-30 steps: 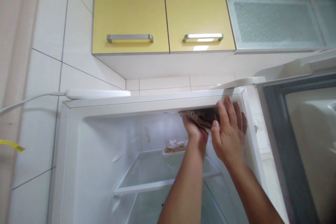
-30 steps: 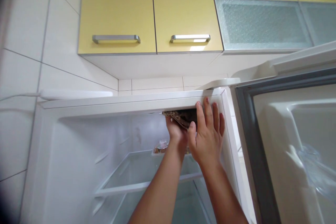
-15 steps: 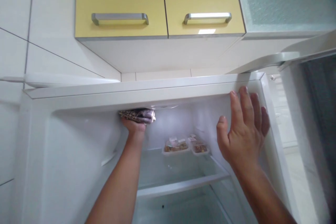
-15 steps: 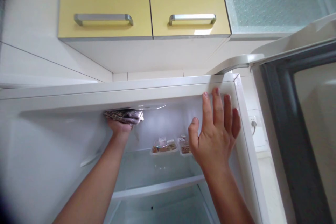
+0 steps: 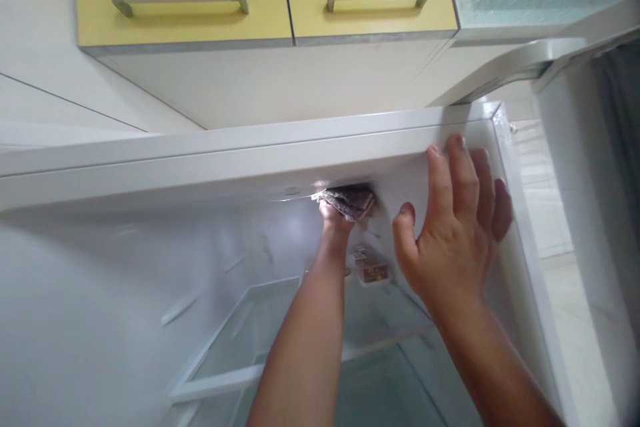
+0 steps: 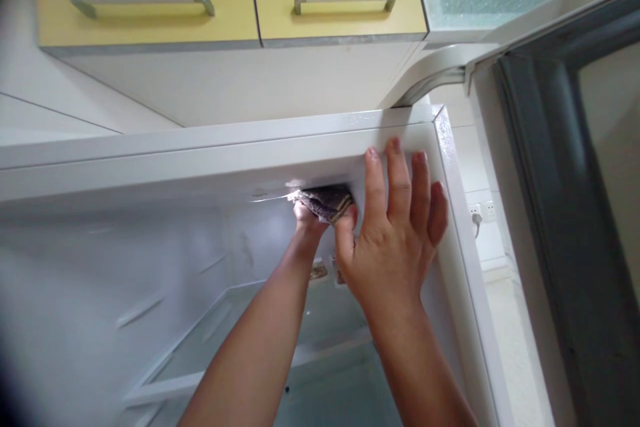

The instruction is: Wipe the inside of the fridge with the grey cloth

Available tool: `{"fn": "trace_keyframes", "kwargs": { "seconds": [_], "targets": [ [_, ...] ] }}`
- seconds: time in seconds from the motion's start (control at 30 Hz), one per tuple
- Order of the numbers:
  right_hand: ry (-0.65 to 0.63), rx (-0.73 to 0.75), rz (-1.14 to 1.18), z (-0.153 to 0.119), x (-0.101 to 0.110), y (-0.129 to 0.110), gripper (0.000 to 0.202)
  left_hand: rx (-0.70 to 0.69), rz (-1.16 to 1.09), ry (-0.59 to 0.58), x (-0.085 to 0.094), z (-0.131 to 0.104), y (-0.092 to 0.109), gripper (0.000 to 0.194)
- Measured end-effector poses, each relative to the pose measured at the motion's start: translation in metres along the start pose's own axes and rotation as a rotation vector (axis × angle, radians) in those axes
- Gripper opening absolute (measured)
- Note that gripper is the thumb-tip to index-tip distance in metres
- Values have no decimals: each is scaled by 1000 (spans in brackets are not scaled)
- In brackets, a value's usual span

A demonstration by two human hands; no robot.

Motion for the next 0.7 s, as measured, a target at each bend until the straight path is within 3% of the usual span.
{"fn": "trace_keyframes", "kwargs": {
  "seconds": [0.1, 0.17, 0.27, 0.37, 0.47, 0.5, 0.6, 0.7],
  "targets": [
    [5, 6, 10, 0, 0, 0, 77, -32, -16, -40, -10, 4, -8, 52],
    [9, 11, 16, 0, 0, 0, 78, -86, -18, 11, -6, 4, 6, 52],
    [17, 6, 13, 1, -1, 0, 79, -188, -2, 119, 12, -8, 53, 52],
    [29, -9, 22, 0, -4, -1, 81, -293, 27, 193, 32, -32, 119, 51],
    [29, -17, 31, 0, -5, -2, 85, -327, 70, 224, 40, -63, 181, 52],
    [21, -20, 31, -1, -4, -3, 85, -276, 119, 197, 38, -73, 197, 50],
    [-8, -34, 33, 0, 0, -5, 83, -224, 153, 206, 27, -100, 223, 45],
    [-64, -41, 45, 2, 9, -8, 80, -280, 123, 292, 11, -126, 228, 40]
  ]
}}
Point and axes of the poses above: each hand's wrist, its own z-axis towards the middle knuckle, its own x-axis out of the back of the hand, y = z × x, the point moved 1 cm from there along z, towards the middle knuckle, and after that the axes turned 4 degrees about y, right-handed, at the moved point
